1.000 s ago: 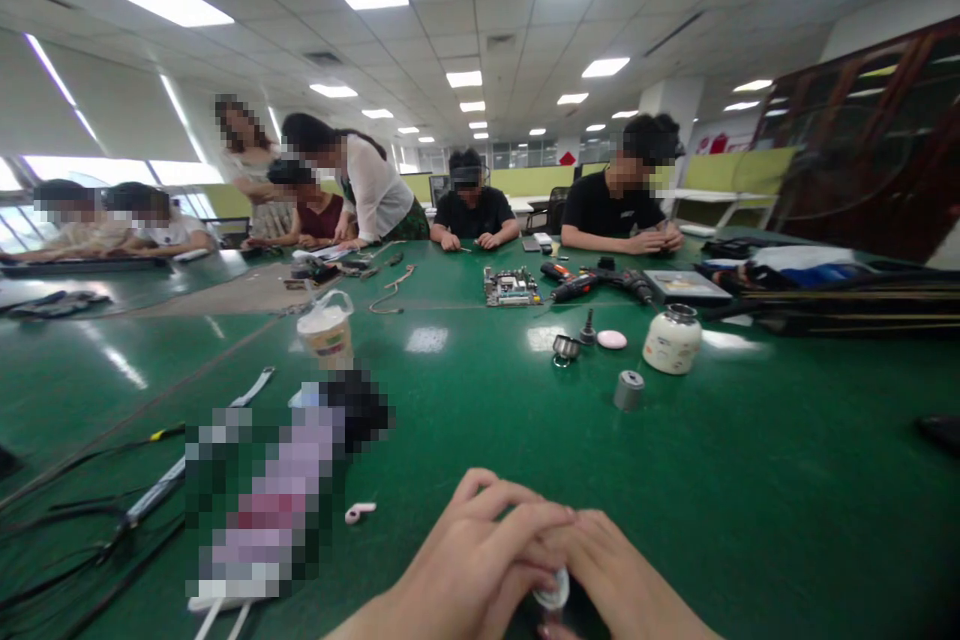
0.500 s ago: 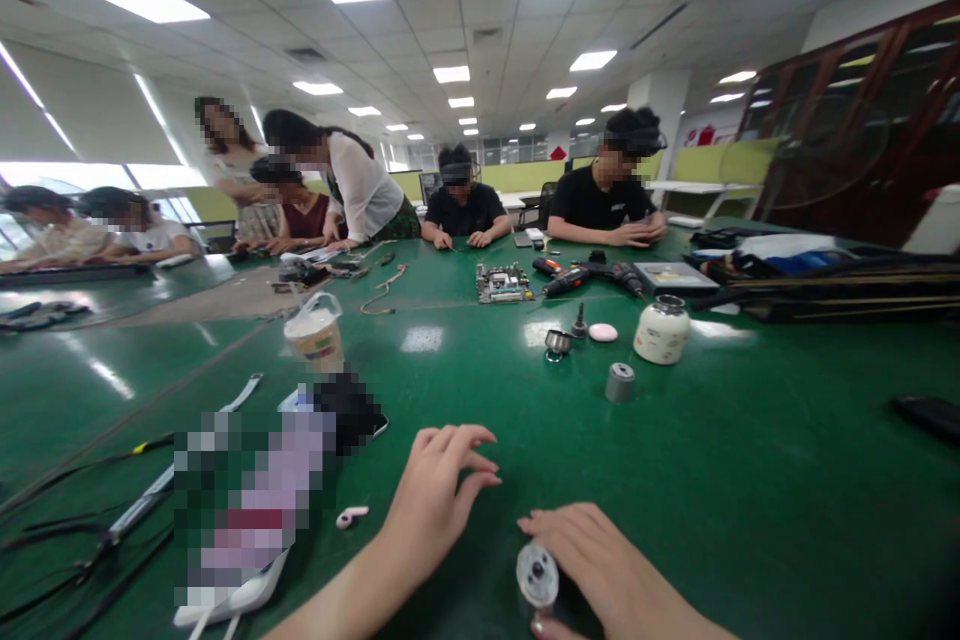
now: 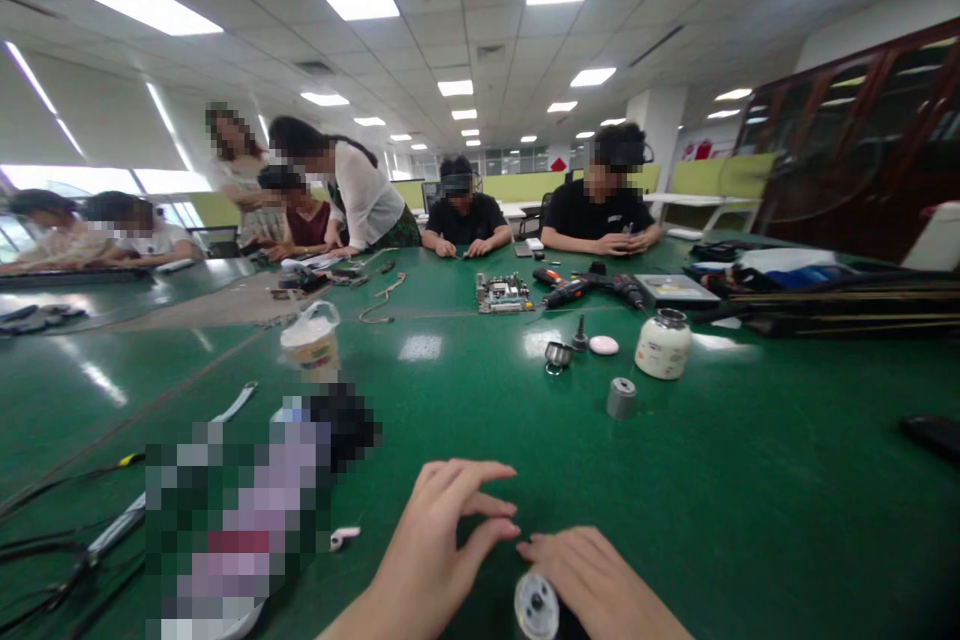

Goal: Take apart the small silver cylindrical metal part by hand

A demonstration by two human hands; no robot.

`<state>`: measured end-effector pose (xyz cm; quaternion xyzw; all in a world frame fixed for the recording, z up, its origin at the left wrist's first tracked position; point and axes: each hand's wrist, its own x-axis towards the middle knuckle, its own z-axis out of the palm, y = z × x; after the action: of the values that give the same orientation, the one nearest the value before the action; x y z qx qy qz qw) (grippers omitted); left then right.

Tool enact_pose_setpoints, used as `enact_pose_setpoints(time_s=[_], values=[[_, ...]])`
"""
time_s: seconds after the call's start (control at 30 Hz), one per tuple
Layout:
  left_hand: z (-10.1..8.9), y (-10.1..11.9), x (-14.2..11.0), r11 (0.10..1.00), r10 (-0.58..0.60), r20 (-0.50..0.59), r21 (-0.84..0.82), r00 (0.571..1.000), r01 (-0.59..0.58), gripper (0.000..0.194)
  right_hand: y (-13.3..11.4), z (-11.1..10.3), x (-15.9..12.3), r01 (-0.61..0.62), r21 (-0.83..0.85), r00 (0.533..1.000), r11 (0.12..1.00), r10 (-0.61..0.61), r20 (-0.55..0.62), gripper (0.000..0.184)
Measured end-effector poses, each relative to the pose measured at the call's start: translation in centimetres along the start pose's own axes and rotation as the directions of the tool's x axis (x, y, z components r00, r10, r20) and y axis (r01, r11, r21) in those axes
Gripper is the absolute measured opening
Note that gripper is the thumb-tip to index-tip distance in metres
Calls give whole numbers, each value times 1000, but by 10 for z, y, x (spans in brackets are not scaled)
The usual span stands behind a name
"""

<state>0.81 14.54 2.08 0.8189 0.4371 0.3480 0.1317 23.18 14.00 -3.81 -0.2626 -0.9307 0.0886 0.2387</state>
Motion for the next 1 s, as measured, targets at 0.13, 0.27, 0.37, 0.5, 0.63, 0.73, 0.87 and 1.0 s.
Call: enact_pose_setpoints(time_s=[0.13, 0.27, 0.37, 0.5, 0.63, 0.73, 0.87, 1.0], values=[[-9, 26, -4, 964, 263, 49, -57, 964, -260, 57, 0, 4, -1, -17, 19, 1000, 1000, 17, 0, 30], [-8, 33, -7, 947, 319, 68, -54, 945, -316, 55, -6, -1, 1, -73, 75, 997, 995, 71, 26, 27], [-4, 29, -7, 944, 329, 55, -31, 943, -327, 47, -8, -3, 2, -88, 106, 996, 990, 84, 41, 24], [-1, 25, -9, 953, 302, 51, -36, 952, -301, 48, -6, -1, 2, -83, 97, 996, 992, 79, 43, 25], [0, 25, -8, 963, 251, 45, -113, 967, -244, 63, -3, 1, 1, -73, 59, 997, 996, 70, 39, 30], [0, 27, -8, 970, 170, 93, -189, 981, -150, 73, -1, 2, -2, -43, 47, 999, 998, 42, 14, 37], [-2, 29, -10, 958, 35, 172, -285, 984, 15, 70, -1, 0, -2, -15, 60, 1000, 998, 14, 9, 37], [-5, 33, -11, 947, -89, 177, -291, 980, 138, 57, -6, -7, 2, -46, 48, 997, 998, 43, 64, 37]])
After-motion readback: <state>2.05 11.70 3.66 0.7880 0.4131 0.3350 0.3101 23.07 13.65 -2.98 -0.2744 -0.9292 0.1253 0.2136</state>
